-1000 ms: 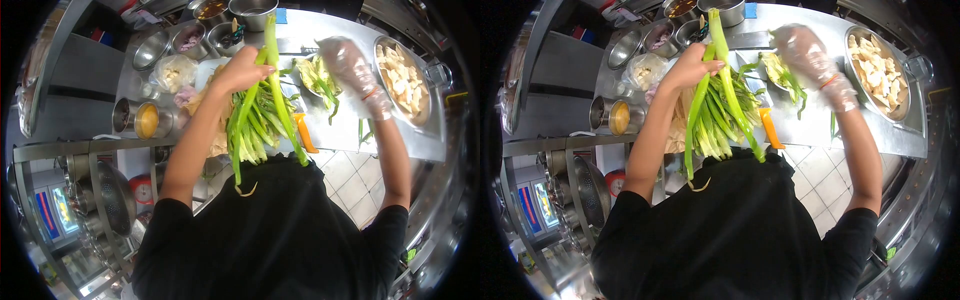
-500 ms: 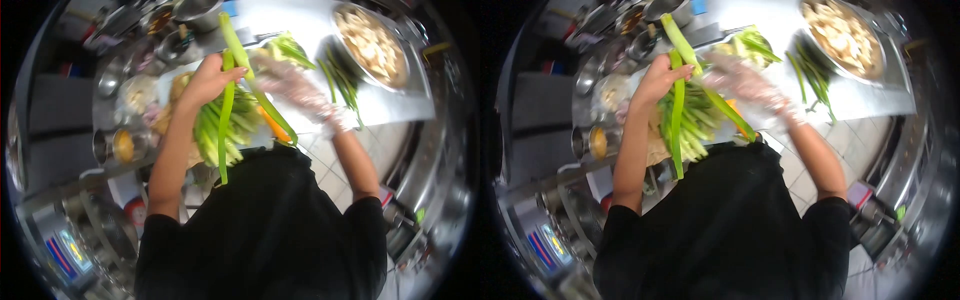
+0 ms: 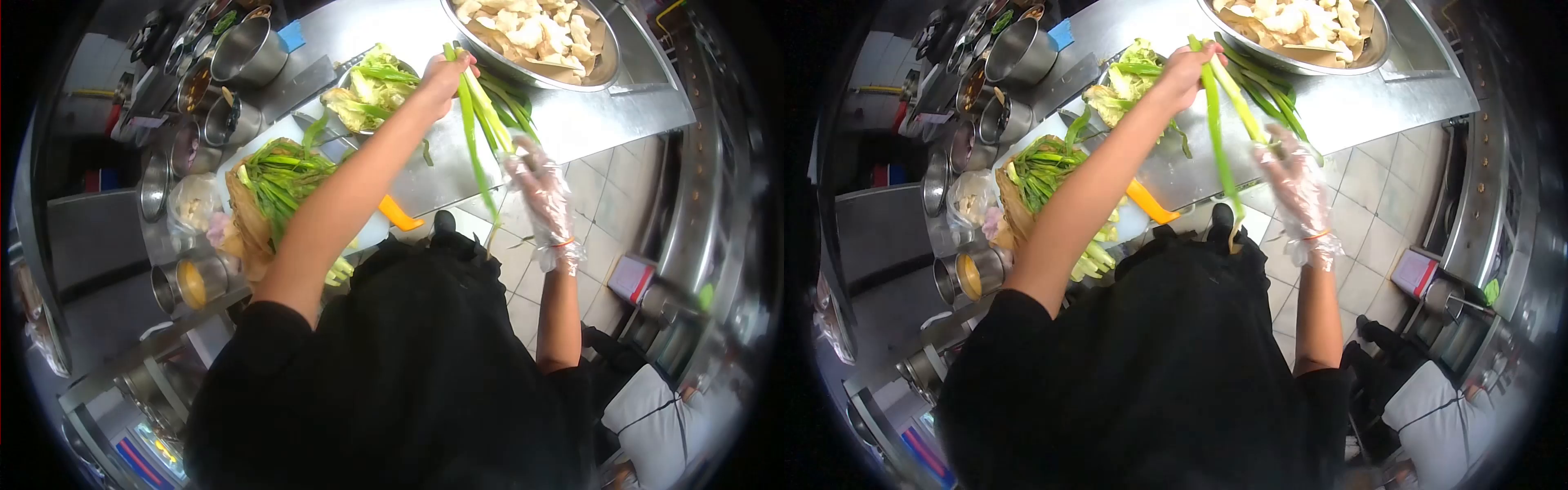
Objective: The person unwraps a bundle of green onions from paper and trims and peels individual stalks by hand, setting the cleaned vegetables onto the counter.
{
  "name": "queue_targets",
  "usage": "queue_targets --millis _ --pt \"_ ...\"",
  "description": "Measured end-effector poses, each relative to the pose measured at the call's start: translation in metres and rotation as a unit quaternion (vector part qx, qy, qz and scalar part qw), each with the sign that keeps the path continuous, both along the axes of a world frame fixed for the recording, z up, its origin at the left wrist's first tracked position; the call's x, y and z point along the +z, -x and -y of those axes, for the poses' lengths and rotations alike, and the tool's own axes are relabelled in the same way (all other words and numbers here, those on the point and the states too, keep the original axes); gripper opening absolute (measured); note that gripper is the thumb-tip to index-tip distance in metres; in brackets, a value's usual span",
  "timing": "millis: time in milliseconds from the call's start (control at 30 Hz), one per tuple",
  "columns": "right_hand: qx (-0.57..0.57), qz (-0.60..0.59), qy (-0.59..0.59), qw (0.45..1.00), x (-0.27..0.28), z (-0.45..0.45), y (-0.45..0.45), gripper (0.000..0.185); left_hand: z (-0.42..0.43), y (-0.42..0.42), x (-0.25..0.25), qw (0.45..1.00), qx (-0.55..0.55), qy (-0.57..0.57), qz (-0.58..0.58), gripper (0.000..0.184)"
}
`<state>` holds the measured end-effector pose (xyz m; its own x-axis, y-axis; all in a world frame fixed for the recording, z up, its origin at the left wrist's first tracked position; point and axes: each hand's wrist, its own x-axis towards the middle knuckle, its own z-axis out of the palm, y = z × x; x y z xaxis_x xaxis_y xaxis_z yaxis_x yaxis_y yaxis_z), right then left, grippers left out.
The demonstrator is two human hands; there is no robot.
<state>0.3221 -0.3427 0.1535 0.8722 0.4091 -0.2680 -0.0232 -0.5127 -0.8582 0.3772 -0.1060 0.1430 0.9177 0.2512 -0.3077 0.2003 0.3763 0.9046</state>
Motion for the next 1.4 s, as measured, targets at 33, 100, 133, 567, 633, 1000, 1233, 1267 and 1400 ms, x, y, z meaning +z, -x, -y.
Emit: queue_targets --millis 33,100,133,567,633,1000,1233,1267,1400 --pt "0.011 0.015 0.031 0.999 0.009 0.012 -0.012 0.061 0.005 -0.019 -0.017 0.998 0.029 -0.021 -0.054 0.022" --pt "-0.096 0.143 0.132 0.976 0.001 0.030 -0.021 0.060 0.005 -0.046 -0.055 0.995 0.061 -0.007 -0.084 0.025" --pt "-0.123 0.200 0.118 0.965 -0.007 0.043 -0.025 0.059 0.003 -0.051 -0.063 0.989 0.027 -0.044 -0.136 0.032" --pt "0.052 0.150 -0.109 0.981 -0.016 -0.031 0.047 0.030 -0.011 0.293 0.013 0.990 -0.060 -0.128 -0.006 0.028" --pt "0.245 0.231 0.036 0.941 0.001 -0.081 0.060 0.022 -0.025 0.340 0.004 0.986 0.091 -0.141 -0.017 0.019" --pt "0.619 0.300 0.152 0.710 -0.030 -0.233 0.165 0.026 -0.046 0.454 -0.023 0.825 0.321 -0.432 -0.175 0.021" --pt "0.504 0.022 0.131 0.853 0.063 -0.246 0.139 0.025 -0.064 0.401 0.015 0.808 0.286 -0.514 -0.009 0.034" --pt "0.476 -0.056 0.077 0.874 0.070 -0.244 0.134 0.025 -0.070 0.388 0.019 0.787 0.255 -0.559 0.049 0.037" --pt "0.286 -0.118 -0.058 0.949 0.107 -0.238 0.154 0.022 -0.108 0.353 0.041 0.710 0.209 -0.658 0.135 0.038"
